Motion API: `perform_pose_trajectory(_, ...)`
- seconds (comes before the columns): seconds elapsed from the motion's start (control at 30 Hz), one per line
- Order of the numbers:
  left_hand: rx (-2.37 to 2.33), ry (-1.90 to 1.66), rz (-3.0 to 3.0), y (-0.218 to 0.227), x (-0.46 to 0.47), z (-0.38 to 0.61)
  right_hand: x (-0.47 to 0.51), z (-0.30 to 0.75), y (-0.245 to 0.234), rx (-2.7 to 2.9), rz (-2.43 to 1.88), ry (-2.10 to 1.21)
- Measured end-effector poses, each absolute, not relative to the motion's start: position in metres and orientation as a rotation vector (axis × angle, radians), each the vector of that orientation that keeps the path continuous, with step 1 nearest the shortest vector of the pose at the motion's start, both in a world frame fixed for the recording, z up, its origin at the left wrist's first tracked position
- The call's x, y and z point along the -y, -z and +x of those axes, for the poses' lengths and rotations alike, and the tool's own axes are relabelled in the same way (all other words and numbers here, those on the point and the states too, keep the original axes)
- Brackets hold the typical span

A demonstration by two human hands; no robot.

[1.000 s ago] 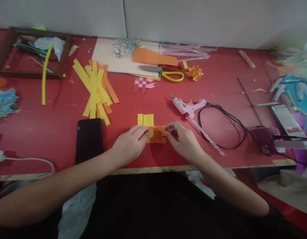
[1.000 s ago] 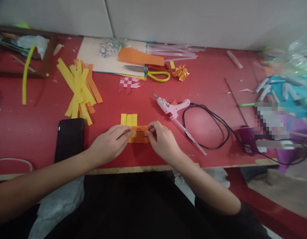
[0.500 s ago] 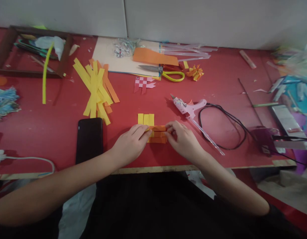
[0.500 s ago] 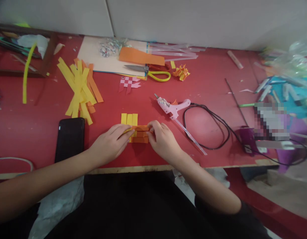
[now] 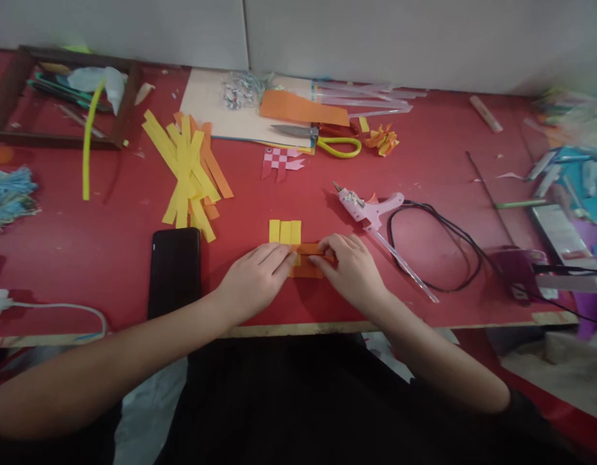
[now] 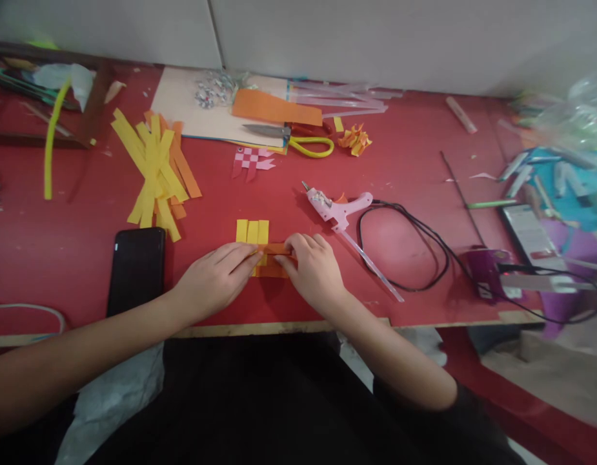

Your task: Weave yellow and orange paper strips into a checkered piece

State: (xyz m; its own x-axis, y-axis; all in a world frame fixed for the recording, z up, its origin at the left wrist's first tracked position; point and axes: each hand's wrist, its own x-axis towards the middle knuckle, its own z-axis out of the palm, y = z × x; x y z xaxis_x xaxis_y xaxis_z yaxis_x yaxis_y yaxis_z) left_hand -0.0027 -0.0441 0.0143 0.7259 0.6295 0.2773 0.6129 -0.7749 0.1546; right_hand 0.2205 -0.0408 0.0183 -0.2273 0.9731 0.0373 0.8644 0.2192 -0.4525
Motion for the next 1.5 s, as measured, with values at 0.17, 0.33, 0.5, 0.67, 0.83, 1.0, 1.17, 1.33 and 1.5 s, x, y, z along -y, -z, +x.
perform_pose_trajectory(0.17, -1.016, -0.496, 2.936, -0.013, 0.045, -0.004, 0.04, 0.22, -0.02, 2.218, -1.691, -0.489)
perform_pose_trajectory(0.33, -1.004, -0.476, 2.883, -0.013, 0.044, -0.004, 0.038, 0.222, -0.018, 2.234, -1.657, -0.502)
perform_pose_trajectory(0.5, -1.009, -0.478, 2.85, -0.015, 0.044, -0.003, 0.038, 0.222, -0.019, 2.234, -1.665, -0.495)
perform_pose_trajectory(0.67, -0.963, -0.544, 2.906, -0.016, 0.044, -0.001, 0.039, 0.221, -0.019, 2.224, -1.65, -0.457)
perform_pose_trajectory(0.83, -0.894, -0.564, 2.955, -0.017, 0.046, -0.001, 0.04, 0.22, -0.02, 2.211, -1.613, -0.403)
perform_pose_trajectory(1.0, -0.886, -0.635, 3.0, -0.018, 0.048, 0.001, 0.039, 0.228, -0.034, 2.293, -1.476, -0.46)
perform_pose_trajectory(1.17, -0.879, -0.671, 3.069, -0.015, 0.05, 0.003, 0.038, 0.233, -0.039, 2.381, -1.545, -0.588)
perform_pose_trajectory(1.33, -0.858, -0.711, 3.093, -0.015, 0.049, 0.002, 0.03, 0.232, -0.031, 2.455, -1.454, -0.637)
perform_pose_trajectory(1.5, -0.868, -0.742, 3.085, -0.015, 0.048, 0.002, 0.013, 0.232, -0.032, 2.505, -1.324, -0.776)
